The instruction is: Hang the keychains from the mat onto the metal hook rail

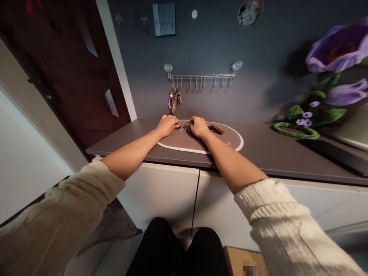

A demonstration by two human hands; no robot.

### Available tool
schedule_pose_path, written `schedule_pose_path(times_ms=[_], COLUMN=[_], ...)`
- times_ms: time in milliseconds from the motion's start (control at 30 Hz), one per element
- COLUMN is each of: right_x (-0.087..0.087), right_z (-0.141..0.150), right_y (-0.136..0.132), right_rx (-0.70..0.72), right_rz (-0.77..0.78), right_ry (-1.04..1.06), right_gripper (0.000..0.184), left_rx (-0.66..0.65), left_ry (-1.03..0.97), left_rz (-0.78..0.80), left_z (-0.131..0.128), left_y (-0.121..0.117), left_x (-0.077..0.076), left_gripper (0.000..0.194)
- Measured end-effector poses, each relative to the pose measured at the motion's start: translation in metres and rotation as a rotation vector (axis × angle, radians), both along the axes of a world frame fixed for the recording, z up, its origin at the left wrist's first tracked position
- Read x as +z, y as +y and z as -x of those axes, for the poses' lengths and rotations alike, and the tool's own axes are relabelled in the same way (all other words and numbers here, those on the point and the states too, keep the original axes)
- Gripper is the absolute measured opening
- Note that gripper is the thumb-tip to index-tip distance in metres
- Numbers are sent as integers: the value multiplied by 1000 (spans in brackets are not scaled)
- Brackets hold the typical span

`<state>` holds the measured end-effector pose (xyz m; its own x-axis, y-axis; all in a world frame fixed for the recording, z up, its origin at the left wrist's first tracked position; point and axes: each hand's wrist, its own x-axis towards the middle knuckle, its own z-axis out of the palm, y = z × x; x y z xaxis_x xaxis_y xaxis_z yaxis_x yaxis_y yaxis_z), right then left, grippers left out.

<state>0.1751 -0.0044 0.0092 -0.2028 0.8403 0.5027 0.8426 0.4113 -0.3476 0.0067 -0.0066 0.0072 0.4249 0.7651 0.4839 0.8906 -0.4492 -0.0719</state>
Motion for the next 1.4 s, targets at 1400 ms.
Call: schedule_pose_path(times_ms=[1400], right_x=[1], right_z=[6], right_y=[-1], right_rx=[381], right_rz=[106], right_ry=[601], right_gripper=[16], left_rx=[-203], left_ry=[-533], left_rz=[-49], left_z=[-10], left_y=[-4], left_x=[1], left_gripper=[16])
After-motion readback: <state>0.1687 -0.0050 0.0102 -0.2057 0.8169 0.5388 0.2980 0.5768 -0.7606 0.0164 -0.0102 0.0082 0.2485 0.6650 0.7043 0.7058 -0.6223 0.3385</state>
